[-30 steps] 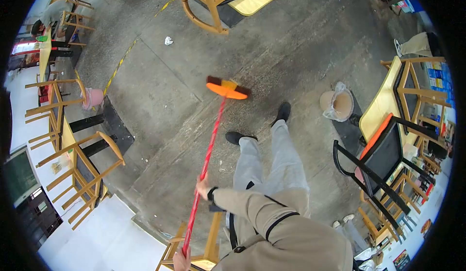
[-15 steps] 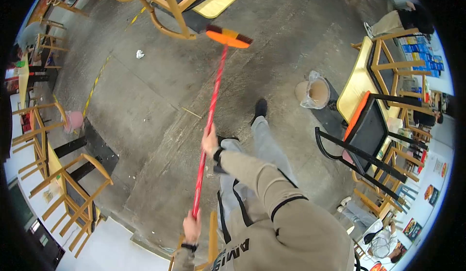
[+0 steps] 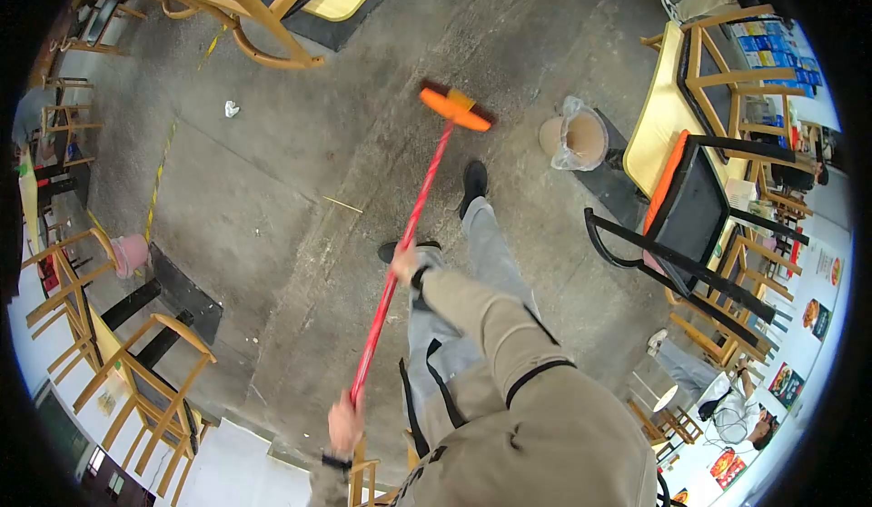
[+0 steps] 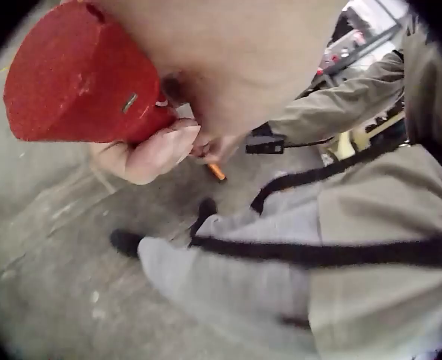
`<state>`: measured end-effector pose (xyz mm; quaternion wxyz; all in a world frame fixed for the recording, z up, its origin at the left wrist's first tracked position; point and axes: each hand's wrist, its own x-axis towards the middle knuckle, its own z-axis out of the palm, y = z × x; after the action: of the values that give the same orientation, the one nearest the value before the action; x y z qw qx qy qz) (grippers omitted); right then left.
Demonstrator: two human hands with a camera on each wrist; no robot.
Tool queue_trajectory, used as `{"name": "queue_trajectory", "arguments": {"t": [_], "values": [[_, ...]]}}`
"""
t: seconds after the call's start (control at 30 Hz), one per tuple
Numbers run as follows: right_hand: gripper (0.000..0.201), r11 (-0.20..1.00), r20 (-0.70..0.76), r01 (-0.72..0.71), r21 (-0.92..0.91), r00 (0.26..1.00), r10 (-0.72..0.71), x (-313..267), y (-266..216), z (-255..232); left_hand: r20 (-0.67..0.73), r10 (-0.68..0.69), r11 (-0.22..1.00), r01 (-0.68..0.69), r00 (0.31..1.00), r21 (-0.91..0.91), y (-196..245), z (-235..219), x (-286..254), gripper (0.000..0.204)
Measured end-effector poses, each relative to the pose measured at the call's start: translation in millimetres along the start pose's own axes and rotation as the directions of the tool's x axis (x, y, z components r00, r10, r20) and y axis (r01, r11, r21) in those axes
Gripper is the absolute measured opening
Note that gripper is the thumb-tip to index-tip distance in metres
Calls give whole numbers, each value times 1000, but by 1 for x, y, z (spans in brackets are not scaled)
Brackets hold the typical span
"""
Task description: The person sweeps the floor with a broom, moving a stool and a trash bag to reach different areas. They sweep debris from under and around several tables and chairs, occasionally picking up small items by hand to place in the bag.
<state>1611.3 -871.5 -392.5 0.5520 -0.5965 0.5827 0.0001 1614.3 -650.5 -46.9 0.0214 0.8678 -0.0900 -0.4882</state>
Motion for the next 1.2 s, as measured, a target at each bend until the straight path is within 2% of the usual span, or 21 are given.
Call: {"name": "queue_trajectory", "arguments": {"t": [0.07, 0.1, 0.13, 0.17, 0.2, 0.23, 0.27, 0.33, 0.4, 0.5, 0.53, 0.57, 0.7, 0.77, 0.83, 0.87, 0.97, 1.07, 1.1, 1.13, 1.2], "values": [[26, 925, 231, -376, -56, 896, 379, -79, 32, 35, 39, -132, 991, 132, 990, 17, -52, 18, -66, 38], [30, 765, 482, -639, 81, 697, 531, -134, -37, 7, -23, -139, 990, 138, 990, -36, -70, 24, -104, 36], [36, 623, 622, -778, -77, 451, 640, -168, -54, 2, -79, -122, 991, 126, 989, 48, -83, 31, -139, 37], [41, 606, 674, -782, -146, 370, 639, -201, -47, 11, -221, 29, 999, -20, 975, 42, -77, 19, -168, 38], [46, 615, 702, -780, -119, 372, 607, -232, -29, 21, -363, 173, 985, -160, 916, 64, -72, 13, -191, 46], [49, 678, 687, -720, -149, 418, 594, -254, -32, 23, 91, -325, 945, 319, 941, 76, -87, 34, -216, 45], [49, 706, 696, -695, -135, 441, 567, -265, -36, 25, 155, -400, 916, 402, 903, 23, -89, 41, -228, 45], [49, 730, 703, -672, -123, 460, 542, -272, -41, 22, -24, -337, 941, 336, 941, -46, -85, 68, -235, 44], [47, 834, 670, -551, -7, 617, 413, -242, -61, 18, -109, -328, 935, 306, 938, -180, -68, 87, -208, 38], [46, 972, 507, -200, 123, 855, 111, -157, -84, 21, -112, -334, 879, 266, 936, -395, -56, 120, -115, 36], [50, 984, 331, 143, 107, 928, -171, -108, -54, 42, -100, -297, 869, 225, 950, -441, -39, 117, -77, 39], [51, 957, 457, -132, 258, 890, 0, -70, -82, 31, -63, -289, 808, 208, 955, -552, -8, 97, -39, 42], [36, 966, 329, 97, 240, 928, -176, 84, -133, 16, -130, -69, 862, -7, 989, -507, 64, 60, 98, 48], [29, 986, 302, 162, -50, 943, -139, 111, -170, -5, -209, -46, 869, -64, 977, -490, 96, 26, 118, 47], [28, 975, 275, 68, -210, 961, -8, 151, -150, 4, -254, 26, 924, -120, 967, -362, 102, 10, 125, 46], [29, 944, 267, 184, -275, 957, -109, 193, -86, 27, -275, 21, 949, -106, 961, -297, 92, 7, 120, 43], [31, 812, 238, 313, -493, 946, -220, 78, -84, 42, -162, -114, 949, 59, 980, -309, 28, 37, 84, 42], [26, 947, 399, 173, -272, 915, -53, -34, -22, 67, -61, -251, 906, 212, 966, -367, -31, 72, -2, 40], [24, 980, 507, 30, -197, 858, 76, -86, -38, 59, -36, -297, 890, 263, 954, -373, -55, 91, -36, 41], [33, 985, 622, -5, -175, 775, 114, -109, 61, 88, 2, -360, 866, 335, 933, -373, -65, 96, -74, 44], [38, 884, 714, -314, -346, 524, 466, -205, 3, 53, -105, -409, 852, 338, 907, -401, -98, 139, -155, 48]]}}
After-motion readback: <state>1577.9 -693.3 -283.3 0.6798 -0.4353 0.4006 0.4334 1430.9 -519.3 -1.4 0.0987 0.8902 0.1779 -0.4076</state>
